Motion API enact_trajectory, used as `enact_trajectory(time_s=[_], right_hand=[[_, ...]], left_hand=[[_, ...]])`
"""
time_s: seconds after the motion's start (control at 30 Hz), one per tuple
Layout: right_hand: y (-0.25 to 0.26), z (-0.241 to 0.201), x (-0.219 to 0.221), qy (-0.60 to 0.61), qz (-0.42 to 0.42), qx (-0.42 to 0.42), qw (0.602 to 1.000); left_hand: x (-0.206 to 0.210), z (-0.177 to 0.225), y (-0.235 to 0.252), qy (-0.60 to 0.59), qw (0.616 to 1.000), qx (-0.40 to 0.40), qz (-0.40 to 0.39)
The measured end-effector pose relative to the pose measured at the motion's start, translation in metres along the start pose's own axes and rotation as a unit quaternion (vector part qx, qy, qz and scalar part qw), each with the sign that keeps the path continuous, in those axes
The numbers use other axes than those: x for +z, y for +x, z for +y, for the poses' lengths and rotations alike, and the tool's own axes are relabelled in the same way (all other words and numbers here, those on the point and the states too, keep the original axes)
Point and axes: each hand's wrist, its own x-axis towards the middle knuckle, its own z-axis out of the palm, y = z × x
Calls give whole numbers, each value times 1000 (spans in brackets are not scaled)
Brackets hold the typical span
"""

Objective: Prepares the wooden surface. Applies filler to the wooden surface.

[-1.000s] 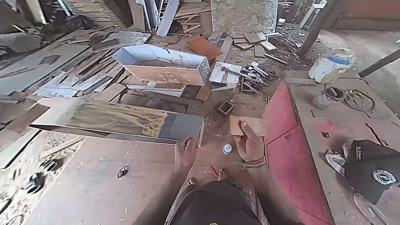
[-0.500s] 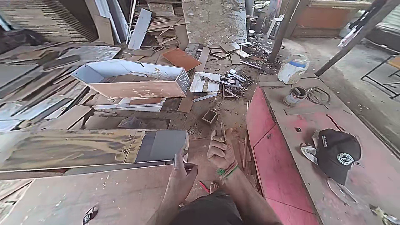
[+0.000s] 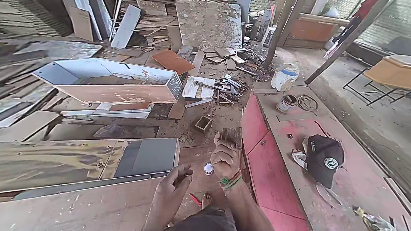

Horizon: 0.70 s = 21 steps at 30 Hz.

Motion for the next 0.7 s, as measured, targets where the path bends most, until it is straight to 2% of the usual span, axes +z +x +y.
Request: enact_trajectory(time_s=[0.23, 0.37, 0.43, 0.5, 0.53, 0.57, 0.63, 0.7], right_hand=[[-6, -13, -3, -35, 12, -6, 999], [-9, -12, -8, -39, 22, 10, 999], [-9, -14, -12, -94, 17, 23, 995], [-11, -12, -13, -205, 55, -6, 977], [-13, -7, -12, -287, 92, -51, 952], [-13, -1, -13, -377, 132, -114, 910], [-17, 10, -17, -518, 186, -205, 809], [-30, 13, -17, -619, 217, -248, 713]], left_hand=[[5, 33, 12, -33, 997, 74, 5], [15, 58, 27, -37, 986, 160, 9], [22, 76, 37, -56, 976, 209, 21], [29, 90, 44, -54, 975, 214, 27], [30, 94, 47, -50, 977, 206, 17], [30, 95, 50, -47, 980, 194, 5], [31, 89, 54, -11, 986, 166, 12], [31, 77, 53, -6, 994, 111, -8]])
